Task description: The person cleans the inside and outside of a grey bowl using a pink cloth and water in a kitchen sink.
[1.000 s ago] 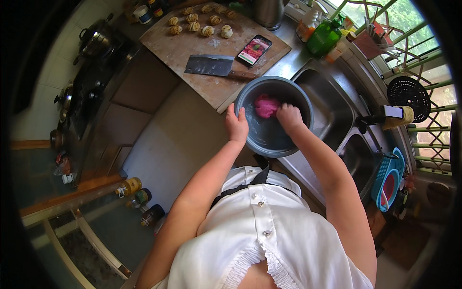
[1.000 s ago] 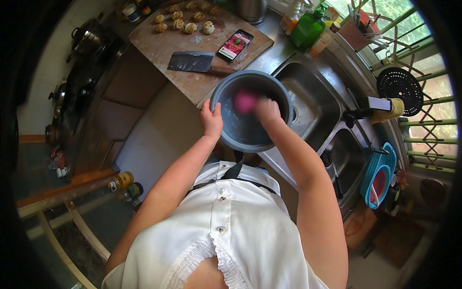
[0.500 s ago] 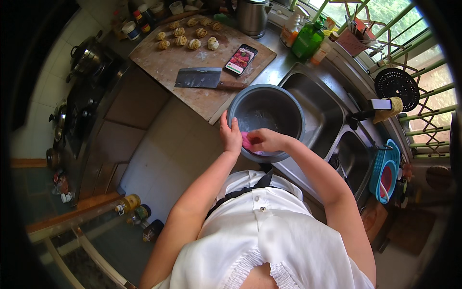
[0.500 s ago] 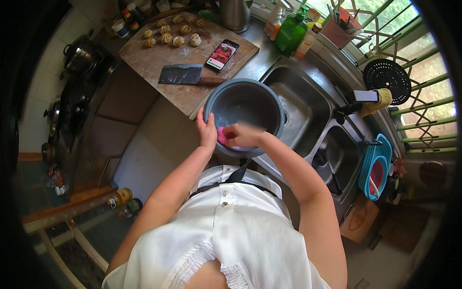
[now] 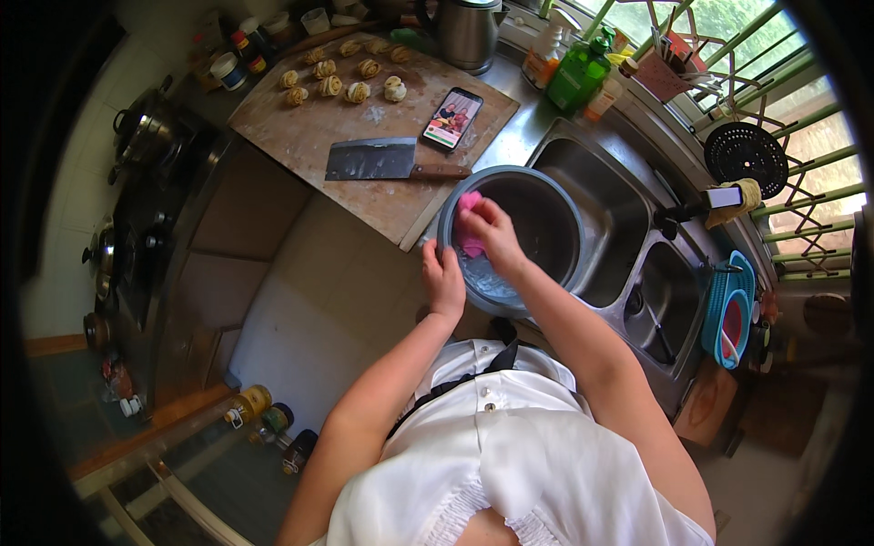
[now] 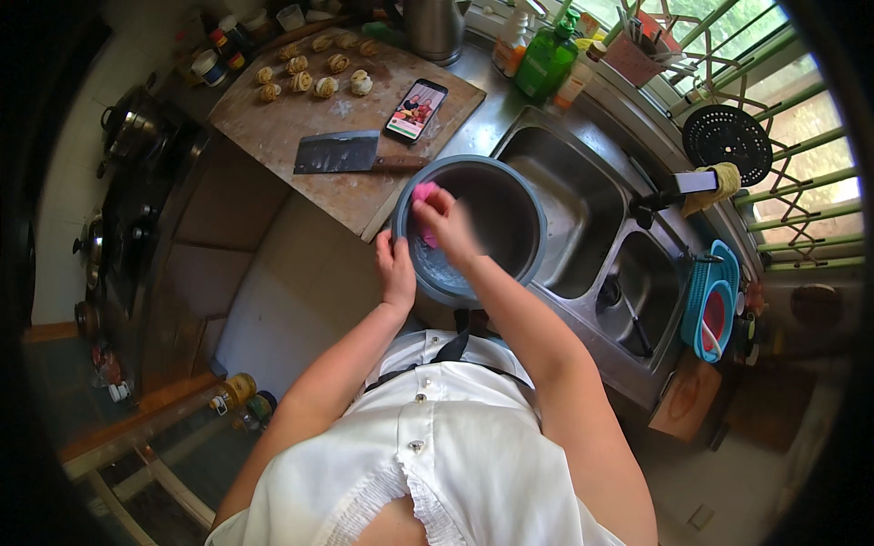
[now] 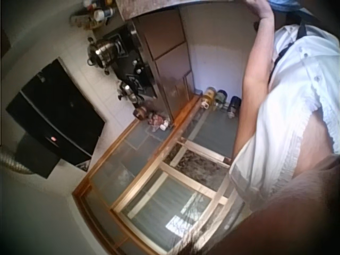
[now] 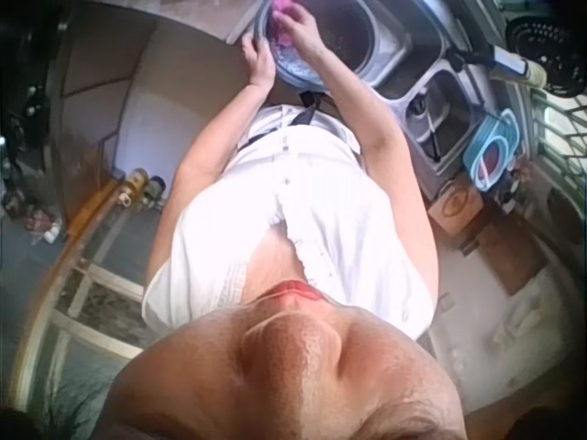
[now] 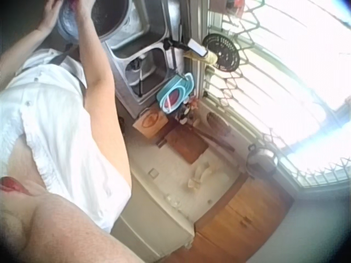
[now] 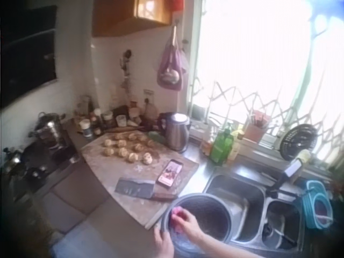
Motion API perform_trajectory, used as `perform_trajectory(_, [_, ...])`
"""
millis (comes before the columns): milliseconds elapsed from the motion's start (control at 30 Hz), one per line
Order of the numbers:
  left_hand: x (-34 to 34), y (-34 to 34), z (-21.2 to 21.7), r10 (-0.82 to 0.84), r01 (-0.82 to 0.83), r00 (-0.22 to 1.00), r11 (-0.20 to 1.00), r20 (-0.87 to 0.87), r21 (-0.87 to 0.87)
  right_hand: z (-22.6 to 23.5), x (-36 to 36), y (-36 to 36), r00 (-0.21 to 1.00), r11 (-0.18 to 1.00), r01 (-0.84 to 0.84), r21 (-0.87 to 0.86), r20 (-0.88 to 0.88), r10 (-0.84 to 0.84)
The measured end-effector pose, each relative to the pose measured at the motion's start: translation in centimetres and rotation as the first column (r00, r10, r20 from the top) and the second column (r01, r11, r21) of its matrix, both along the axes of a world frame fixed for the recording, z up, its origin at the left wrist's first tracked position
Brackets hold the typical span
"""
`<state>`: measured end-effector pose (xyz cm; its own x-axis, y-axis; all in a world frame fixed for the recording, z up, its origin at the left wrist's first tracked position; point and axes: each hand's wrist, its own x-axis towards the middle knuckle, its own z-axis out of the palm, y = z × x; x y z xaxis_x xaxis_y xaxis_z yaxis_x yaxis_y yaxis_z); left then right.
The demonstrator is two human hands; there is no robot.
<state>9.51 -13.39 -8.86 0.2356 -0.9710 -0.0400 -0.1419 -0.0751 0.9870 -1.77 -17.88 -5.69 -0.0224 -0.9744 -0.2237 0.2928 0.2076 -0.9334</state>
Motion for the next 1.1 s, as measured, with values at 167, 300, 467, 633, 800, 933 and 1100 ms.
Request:
perform_trajectory(167, [3.2, -4.2, 0.1, -0.138, 0.164, 0.98, 0.967, -0.141, 0.193, 0.7, 0.5, 4.3, 0.929, 0.964, -0.246, 0.103, -0.257, 0.265])
perform_trajectory(300, [2.2, -9.8, 1.3, -0.366, 0.367, 0.929, 0.93, 0.063, -0.015, 1.6, 0.4, 6.2, 0.908, 0.938, -0.318, 0.138, -0.241, 0.343])
perform_trajectory(467, [1.1, -9.6, 0.3, -0.379, 0.379, 0.925, 0.925, -0.006, -0.004, -0.6, 0.9, 3.3, 0.94, 0.975, -0.222, 0.021, -0.262, 0.22])
perform_trajectory(633, [1.8, -6.9, 2.5, -0.28, 0.281, 0.96, 0.96, -0.015, 0.014, 0.3, -0.2, 0.2, 0.963, 0.962, 0.27, 0.039, -0.034, -0.269])
perform_trajectory(800, [3.5, -3.7, 1.8, -0.165, 0.202, 0.96, 0.968, -0.225, 0.151, 4.5, -1.5, -0.4, 0.589, 0.992, 0.083, 0.093, -0.808, 0.027])
perform_trajectory(933, [4.6, -4.7, 1.4, -0.245, 0.31, 0.925, 0.927, -0.289, 0.208, 5.5, -3.3, -0.9, 0.447, 0.993, 0.03, -0.114, -0.887, -0.115])
perform_trajectory(1100, [3.1, -7.5, 3.0, -0.302, 0.288, 0.952, 0.941, 0.059, 0.177, 4.2, -2.0, -1.6, 0.301, 0.957, -0.279, 0.076, -0.94, 0.162])
